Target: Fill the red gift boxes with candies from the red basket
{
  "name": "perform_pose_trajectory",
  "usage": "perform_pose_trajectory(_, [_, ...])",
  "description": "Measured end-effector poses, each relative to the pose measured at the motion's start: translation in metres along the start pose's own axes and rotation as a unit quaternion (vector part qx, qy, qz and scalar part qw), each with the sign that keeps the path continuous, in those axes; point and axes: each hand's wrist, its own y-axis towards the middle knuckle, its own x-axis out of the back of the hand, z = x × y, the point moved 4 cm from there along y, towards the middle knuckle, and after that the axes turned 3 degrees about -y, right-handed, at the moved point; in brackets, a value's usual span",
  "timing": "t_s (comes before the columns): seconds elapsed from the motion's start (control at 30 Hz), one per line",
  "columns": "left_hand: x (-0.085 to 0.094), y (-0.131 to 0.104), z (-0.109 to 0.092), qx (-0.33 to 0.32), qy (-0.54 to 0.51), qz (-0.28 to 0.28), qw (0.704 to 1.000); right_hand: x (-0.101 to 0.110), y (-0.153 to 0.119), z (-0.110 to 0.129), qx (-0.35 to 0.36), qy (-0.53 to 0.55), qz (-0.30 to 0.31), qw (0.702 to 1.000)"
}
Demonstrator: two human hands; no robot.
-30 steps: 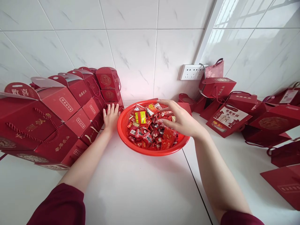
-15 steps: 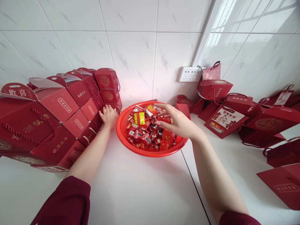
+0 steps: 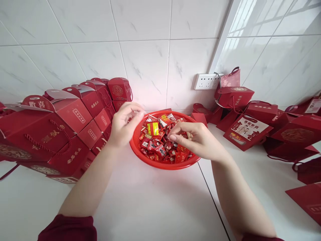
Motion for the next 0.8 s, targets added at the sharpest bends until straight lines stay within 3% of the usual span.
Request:
perform_pose_trajectory(0.1, [-0.015, -0.021, -0.074, -0.034, -0.137, 0.087, 0.986, -0.006, -0.010, 0.027, 0.027, 0.093, 0.008, 0.995])
perform_pose_trajectory(0.2, [-0.023, -0.038, -0.110, -0.041, -0.192, 0.140, 0.970, -0.012, -0.019, 0.047, 0.056, 0.187, 0.031, 0.980])
perform_pose_trajectory(0.3, [-0.028, -0.045, -0.117, -0.048, -0.211, 0.178, 0.960, -0.018, -0.024, 0.057, 0.064, 0.246, 0.063, 0.965])
perform_pose_trajectory(0.43, [-0.031, -0.047, -0.112, -0.031, -0.236, 0.211, 0.948, -0.021, -0.024, 0.059, 0.052, 0.266, 0.085, 0.959])
perform_pose_trajectory(0.63, [-0.032, -0.051, -0.111, -0.019, -0.245, 0.220, 0.944, -0.023, -0.023, 0.058, 0.042, 0.288, 0.091, 0.952])
perform_pose_trajectory(0.8, [-0.031, -0.049, -0.117, -0.059, -0.209, 0.205, 0.954, -0.024, -0.024, 0.060, 0.051, 0.298, 0.084, 0.950])
